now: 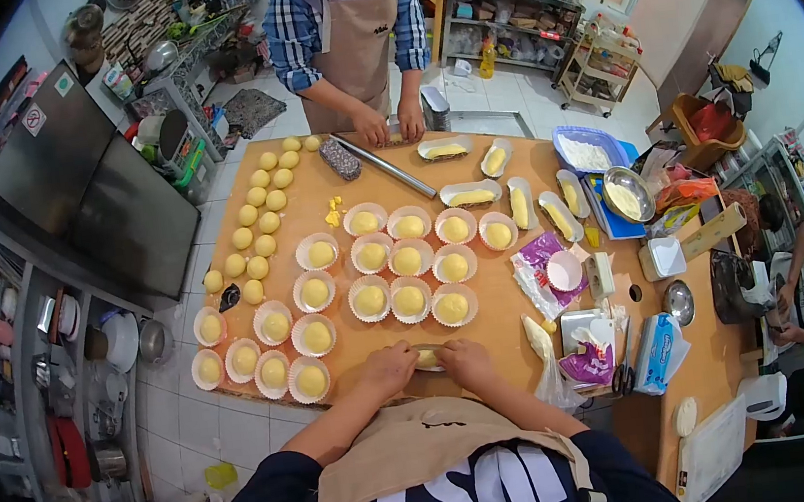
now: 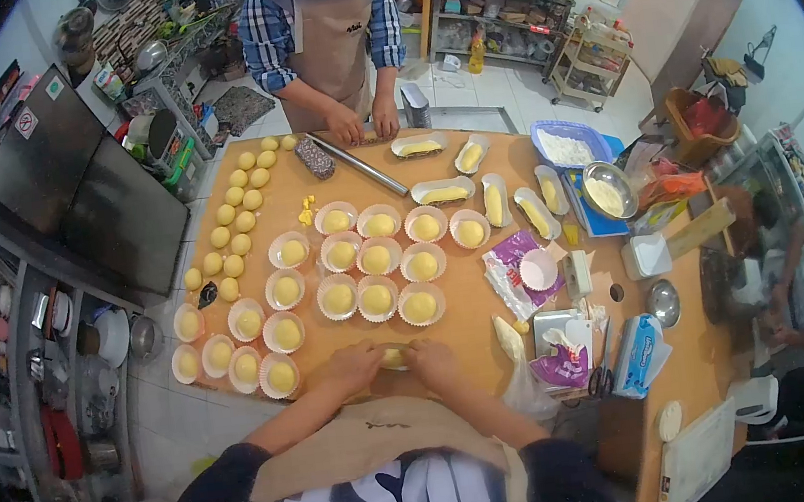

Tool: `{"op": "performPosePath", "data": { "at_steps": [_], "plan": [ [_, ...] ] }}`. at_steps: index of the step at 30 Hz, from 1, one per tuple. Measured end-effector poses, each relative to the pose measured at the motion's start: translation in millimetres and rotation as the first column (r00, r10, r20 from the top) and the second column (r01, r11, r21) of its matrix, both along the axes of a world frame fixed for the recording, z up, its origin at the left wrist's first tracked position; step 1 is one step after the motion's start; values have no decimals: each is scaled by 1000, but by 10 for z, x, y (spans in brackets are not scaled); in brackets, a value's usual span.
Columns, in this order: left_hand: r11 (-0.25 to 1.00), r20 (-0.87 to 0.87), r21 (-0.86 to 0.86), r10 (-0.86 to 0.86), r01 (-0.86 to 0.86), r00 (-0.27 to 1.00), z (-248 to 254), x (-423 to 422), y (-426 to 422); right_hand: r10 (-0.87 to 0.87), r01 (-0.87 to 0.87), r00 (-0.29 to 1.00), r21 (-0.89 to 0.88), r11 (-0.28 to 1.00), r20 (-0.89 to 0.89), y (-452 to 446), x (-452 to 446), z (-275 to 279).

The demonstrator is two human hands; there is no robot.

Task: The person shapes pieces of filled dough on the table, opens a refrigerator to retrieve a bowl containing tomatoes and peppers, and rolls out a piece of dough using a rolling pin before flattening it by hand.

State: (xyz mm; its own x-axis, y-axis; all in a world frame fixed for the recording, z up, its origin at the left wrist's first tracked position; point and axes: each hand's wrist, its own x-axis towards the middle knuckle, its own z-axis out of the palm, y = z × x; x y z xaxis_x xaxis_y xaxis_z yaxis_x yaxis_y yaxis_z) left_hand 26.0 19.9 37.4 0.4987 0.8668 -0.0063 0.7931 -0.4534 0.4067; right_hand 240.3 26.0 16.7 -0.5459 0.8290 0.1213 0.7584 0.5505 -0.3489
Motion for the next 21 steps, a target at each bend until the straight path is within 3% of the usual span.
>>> {"op": "performPosePath", "data": {
  "at_steps": [3, 9, 13, 15, 18, 21],
  "plan": [
    [999, -102, -28, -18, 15, 995, -77, 19, 14, 51, -56, 991, 35, 998, 128, 13, 12, -60],
    [998, -50, -46, 44, -46, 998, -8, -3, 14, -88, 85, 989, -27, 996, -116, -52, 97, -19],
    [995, -43, -100, 24, -28, 999, 30, 54, 10, -83, 78, 994, -80, 994, -69, -70, 55, -76],
    [1000, 0, -28, -8, 8, 1000, -30, 61, 5, -50, 45, 993, -45, 998, -108, -45, 17, -133],
    [998, -56, -59, -9, 6, 998, -90, 58, 39, -46, 53, 998, -157, 986, 49, -16, -39, -183],
    [994, -52, -110, 11, -17, 999, -24, 72, 52, 7, -3, 999, -91, 996, 46, 24, -47, -155]
  ]
}}
